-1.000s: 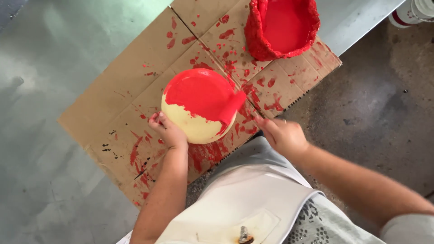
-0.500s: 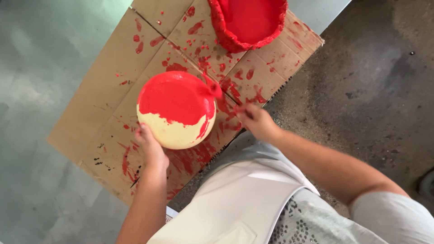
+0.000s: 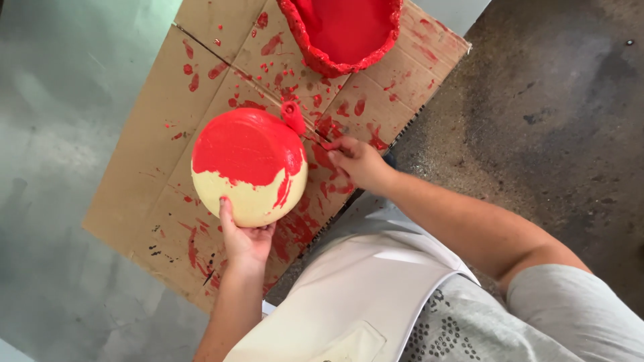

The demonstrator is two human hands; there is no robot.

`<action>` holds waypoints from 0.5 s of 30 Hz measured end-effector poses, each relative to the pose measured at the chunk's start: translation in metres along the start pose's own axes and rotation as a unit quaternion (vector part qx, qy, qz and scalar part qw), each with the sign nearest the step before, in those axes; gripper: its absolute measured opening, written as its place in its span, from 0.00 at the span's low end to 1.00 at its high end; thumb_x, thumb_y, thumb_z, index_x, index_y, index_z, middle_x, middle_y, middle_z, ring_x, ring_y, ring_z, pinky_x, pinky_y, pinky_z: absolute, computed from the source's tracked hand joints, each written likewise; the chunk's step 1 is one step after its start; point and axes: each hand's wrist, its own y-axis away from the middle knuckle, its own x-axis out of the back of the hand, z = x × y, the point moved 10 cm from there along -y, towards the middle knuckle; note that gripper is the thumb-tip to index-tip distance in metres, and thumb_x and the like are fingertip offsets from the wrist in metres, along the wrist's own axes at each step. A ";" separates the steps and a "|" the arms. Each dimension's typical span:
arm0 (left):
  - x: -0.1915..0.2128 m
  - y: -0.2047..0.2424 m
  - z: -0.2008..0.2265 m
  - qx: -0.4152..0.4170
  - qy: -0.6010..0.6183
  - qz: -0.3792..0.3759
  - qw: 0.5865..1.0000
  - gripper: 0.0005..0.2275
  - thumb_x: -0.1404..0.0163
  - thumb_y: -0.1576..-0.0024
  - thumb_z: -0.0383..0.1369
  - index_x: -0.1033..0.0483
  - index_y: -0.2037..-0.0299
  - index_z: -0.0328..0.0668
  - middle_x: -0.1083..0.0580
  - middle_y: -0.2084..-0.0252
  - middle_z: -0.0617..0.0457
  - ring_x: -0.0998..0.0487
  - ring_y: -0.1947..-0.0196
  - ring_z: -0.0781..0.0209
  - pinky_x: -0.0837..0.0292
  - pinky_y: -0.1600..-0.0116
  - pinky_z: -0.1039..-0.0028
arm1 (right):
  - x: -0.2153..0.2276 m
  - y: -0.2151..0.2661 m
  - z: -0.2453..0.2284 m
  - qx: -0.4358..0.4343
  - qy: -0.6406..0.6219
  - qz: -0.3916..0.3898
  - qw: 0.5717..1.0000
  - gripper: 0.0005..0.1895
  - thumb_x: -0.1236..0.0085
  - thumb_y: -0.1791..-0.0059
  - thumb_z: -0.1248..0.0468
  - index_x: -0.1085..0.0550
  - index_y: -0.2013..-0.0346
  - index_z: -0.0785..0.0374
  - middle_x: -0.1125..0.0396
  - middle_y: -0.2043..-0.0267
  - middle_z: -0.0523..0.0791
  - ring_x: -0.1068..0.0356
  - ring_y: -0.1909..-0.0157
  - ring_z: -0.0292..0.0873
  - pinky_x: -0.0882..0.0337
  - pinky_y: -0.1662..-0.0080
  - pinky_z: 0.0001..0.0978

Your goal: The person paints a cream-colored plate red using a paint roller and a red paint container. After painting, the person places the finished plate into a red crate with other painted plates.

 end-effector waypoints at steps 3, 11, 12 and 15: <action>-0.008 0.011 0.007 0.024 0.000 0.011 1.000 0.44 0.36 0.59 0.58 0.38 0.35 0.45 0.34 0.36 0.45 0.34 0.35 0.49 0.41 0.30 0.49 | -0.001 0.054 -0.013 -0.025 0.076 0.030 0.996 0.10 0.45 0.46 0.58 0.23 0.56 0.59 0.35 0.88 0.43 0.39 0.87 0.37 0.38 0.80 0.26; -0.020 0.010 -0.009 0.042 0.020 -0.008 0.999 0.47 0.37 0.60 0.60 0.42 0.34 0.43 0.37 0.36 0.41 0.37 0.35 0.47 0.42 0.30 0.50 | 0.006 0.036 -0.033 0.013 0.193 0.062 0.979 0.11 0.44 0.46 0.55 0.23 0.54 0.57 0.33 0.78 0.48 0.34 0.74 0.46 0.32 0.65 0.38; -0.026 0.012 -0.013 0.042 0.021 -0.011 0.999 0.47 0.37 0.60 0.60 0.42 0.34 0.43 0.37 0.36 0.41 0.37 0.35 0.47 0.42 0.30 0.50 | 0.004 0.020 -0.041 0.016 0.195 0.063 0.979 0.11 0.44 0.46 0.55 0.23 0.54 0.57 0.33 0.78 0.48 0.34 0.74 0.46 0.32 0.65 0.38; -0.041 0.017 -0.023 0.035 0.027 -0.027 0.999 0.48 0.39 0.58 0.60 0.45 0.32 0.42 0.40 0.34 0.40 0.38 0.34 0.45 0.42 0.29 0.51 | 0.002 -0.007 -0.064 0.040 0.217 0.078 0.972 0.12 0.44 0.47 0.52 0.24 0.49 0.47 0.26 0.69 0.45 0.26 0.64 0.47 0.27 0.57 0.40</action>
